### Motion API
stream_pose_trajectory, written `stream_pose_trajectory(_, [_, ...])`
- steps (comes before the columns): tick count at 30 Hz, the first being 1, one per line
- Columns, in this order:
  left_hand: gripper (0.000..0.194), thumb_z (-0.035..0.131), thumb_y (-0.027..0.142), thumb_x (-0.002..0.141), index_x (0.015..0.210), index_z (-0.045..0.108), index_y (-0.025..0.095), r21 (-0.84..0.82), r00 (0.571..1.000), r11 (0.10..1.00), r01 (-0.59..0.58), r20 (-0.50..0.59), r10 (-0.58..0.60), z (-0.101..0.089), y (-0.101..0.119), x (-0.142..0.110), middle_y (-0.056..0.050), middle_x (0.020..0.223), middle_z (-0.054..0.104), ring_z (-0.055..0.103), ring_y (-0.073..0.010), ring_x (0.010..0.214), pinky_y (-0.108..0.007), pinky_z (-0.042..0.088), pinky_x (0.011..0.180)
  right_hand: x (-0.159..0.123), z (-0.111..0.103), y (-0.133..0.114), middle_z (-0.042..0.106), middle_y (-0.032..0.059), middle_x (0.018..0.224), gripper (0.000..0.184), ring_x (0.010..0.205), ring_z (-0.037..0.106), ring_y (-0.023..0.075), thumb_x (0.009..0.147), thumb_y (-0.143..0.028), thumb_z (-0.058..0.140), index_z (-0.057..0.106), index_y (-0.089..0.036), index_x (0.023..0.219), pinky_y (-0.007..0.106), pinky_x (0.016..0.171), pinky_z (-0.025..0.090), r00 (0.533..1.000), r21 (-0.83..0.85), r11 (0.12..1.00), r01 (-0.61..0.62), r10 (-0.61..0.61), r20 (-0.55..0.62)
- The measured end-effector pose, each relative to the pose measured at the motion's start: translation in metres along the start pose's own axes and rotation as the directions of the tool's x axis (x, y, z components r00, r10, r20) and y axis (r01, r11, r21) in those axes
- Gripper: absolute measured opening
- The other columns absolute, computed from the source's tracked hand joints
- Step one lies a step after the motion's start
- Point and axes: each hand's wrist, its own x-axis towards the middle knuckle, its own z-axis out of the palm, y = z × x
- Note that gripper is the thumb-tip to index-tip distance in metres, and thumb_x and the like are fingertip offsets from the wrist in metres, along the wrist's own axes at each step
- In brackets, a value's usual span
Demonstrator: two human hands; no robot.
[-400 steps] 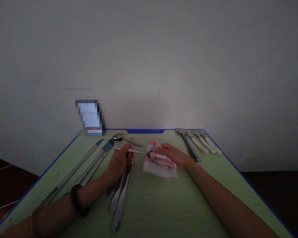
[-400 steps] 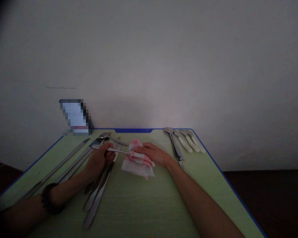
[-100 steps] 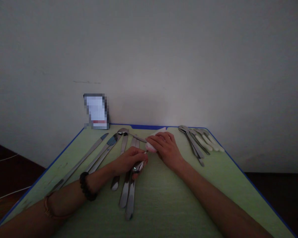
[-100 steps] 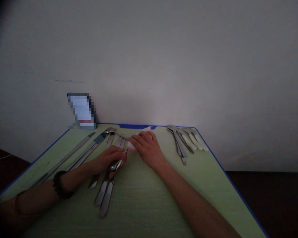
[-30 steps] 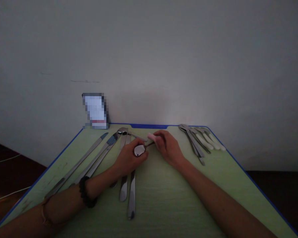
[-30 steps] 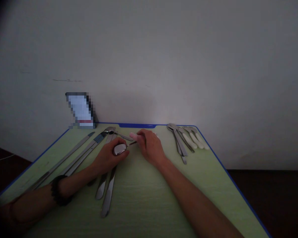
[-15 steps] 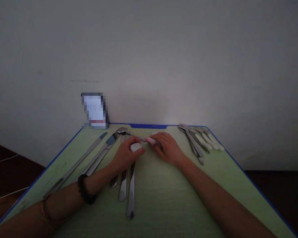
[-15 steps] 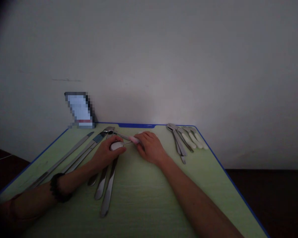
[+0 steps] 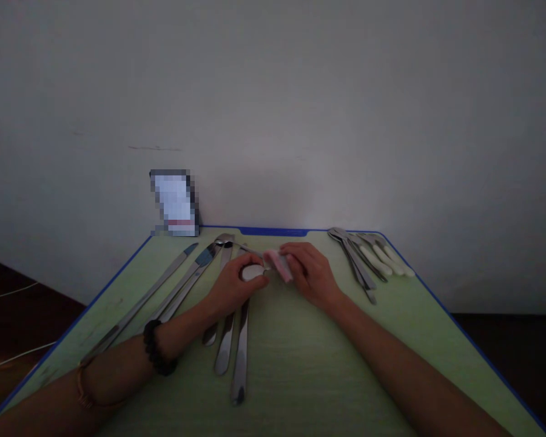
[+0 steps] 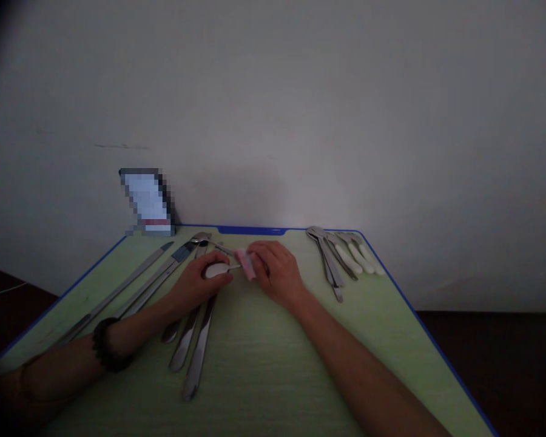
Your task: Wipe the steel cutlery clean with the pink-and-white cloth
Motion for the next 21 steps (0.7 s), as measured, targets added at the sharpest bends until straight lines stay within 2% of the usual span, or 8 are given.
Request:
stream_pose_trajectory(4, [0.012,0.059,0.022,0.07,0.082,0.059,0.018,0.01,0.999,0.999,-0.041,-0.024,0.041,0.0017,-0.0028,-0.0003,0.002,0.077,0.063,0.056,-0.0151,0.071,-0.026,0.045,0.068,0.0014,-0.0005,-0.0057,0.067,0.0084,0.101,0.023,0.092,0.058,0.0205,0.088,-0.019,0.045,0.062,-0.019,0.104,0.039,0.083,0.047,0.992,-0.081,0.99,0.118,-0.114,0.052])
stream_pose_trajectory(11, [0.011,0.059,0.026,0.073,0.079,0.058,0.017,0.022,0.999,0.999,-0.034,-0.024,0.035,0.002,0.0,-0.0029,0.003,0.071,0.06,0.054,-0.0139,0.064,-0.024,0.043,0.061,0.0002,0.0,-0.0074,0.065,0.0098,0.1,0.025,0.088,0.056,0.0206,0.085,-0.018,0.047,0.061,-0.018,0.106,0.039,0.079,0.046,0.98,-0.107,0.977,0.186,-0.176,0.097])
stream_pose_trajectory(15, [0.009,0.06,0.025,0.072,0.078,0.059,0.018,0.042,0.998,0.998,-0.052,-0.02,0.053,0.0023,0.0018,-0.003,0.002,0.074,0.063,0.056,-0.0152,0.067,-0.026,0.045,0.065,-0.0008,0.0009,-0.0071,0.063,0.0109,0.099,0.025,0.087,0.054,0.0214,0.081,-0.016,0.049,0.059,-0.016,0.104,0.039,0.078,0.047,0.973,-0.087,0.974,0.207,-0.195,0.125])
stream_pose_trajectory(21, [0.007,0.058,0.023,0.072,0.076,0.062,0.018,0.042,0.998,0.997,-0.063,-0.023,0.064,0.0023,0.002,-0.0016,0.002,0.076,0.066,0.06,-0.0175,0.072,-0.028,0.047,0.072,-0.0024,0.0016,-0.0086,0.058,0.0137,0.104,0.035,0.095,0.053,0.0239,0.073,-0.013,0.052,0.055,-0.015,0.107,0.042,0.082,0.049,0.969,-0.031,0.987,0.157,-0.148,0.199])
